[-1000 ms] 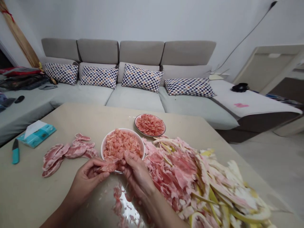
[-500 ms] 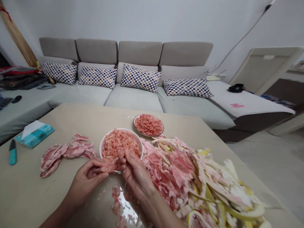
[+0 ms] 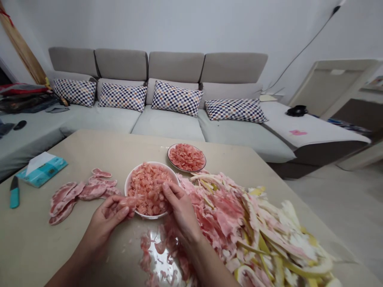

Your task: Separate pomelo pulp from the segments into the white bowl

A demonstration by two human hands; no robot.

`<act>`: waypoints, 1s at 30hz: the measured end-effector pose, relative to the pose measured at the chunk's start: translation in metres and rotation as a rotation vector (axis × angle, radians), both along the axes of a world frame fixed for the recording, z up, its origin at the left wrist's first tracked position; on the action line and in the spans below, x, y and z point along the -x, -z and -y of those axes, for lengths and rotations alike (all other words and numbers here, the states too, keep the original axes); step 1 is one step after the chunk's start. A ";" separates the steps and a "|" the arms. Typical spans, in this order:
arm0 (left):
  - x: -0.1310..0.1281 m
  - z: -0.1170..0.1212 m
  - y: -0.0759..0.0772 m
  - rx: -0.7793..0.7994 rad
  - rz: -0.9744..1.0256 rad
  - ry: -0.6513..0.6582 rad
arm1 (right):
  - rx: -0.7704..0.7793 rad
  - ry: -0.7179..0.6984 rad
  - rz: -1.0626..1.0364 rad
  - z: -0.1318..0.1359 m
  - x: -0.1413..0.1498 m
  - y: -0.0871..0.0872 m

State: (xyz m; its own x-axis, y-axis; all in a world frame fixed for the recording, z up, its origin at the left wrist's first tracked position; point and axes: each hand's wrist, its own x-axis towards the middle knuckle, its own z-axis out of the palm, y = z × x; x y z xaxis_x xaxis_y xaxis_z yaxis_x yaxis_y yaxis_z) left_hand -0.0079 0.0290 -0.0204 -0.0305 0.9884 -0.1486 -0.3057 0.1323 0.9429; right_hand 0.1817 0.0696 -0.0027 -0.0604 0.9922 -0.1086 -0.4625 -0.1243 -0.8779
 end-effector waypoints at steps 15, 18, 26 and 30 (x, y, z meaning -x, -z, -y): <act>-0.012 -0.022 -0.026 -0.341 -0.528 0.024 | -0.240 0.014 0.447 0.010 0.009 0.000; -0.017 -0.027 -0.030 -0.396 -0.607 0.048 | -0.236 -0.002 0.442 0.009 0.010 0.002; -0.014 -0.031 -0.028 -0.371 -0.567 0.176 | 0.032 -0.179 0.058 0.004 0.012 0.012; -0.013 -0.036 -0.028 -0.378 -0.531 0.059 | -0.053 -0.069 0.190 0.000 0.004 0.010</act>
State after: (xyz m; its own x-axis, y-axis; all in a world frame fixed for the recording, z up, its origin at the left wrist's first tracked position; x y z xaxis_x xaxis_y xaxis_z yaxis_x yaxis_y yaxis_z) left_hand 0.0054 0.0649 0.0078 0.0524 0.9718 0.2300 0.2118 -0.2359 0.9484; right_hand 0.1777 0.0692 -0.0127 -0.1117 0.9911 -0.0725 -0.2799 -0.1014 -0.9547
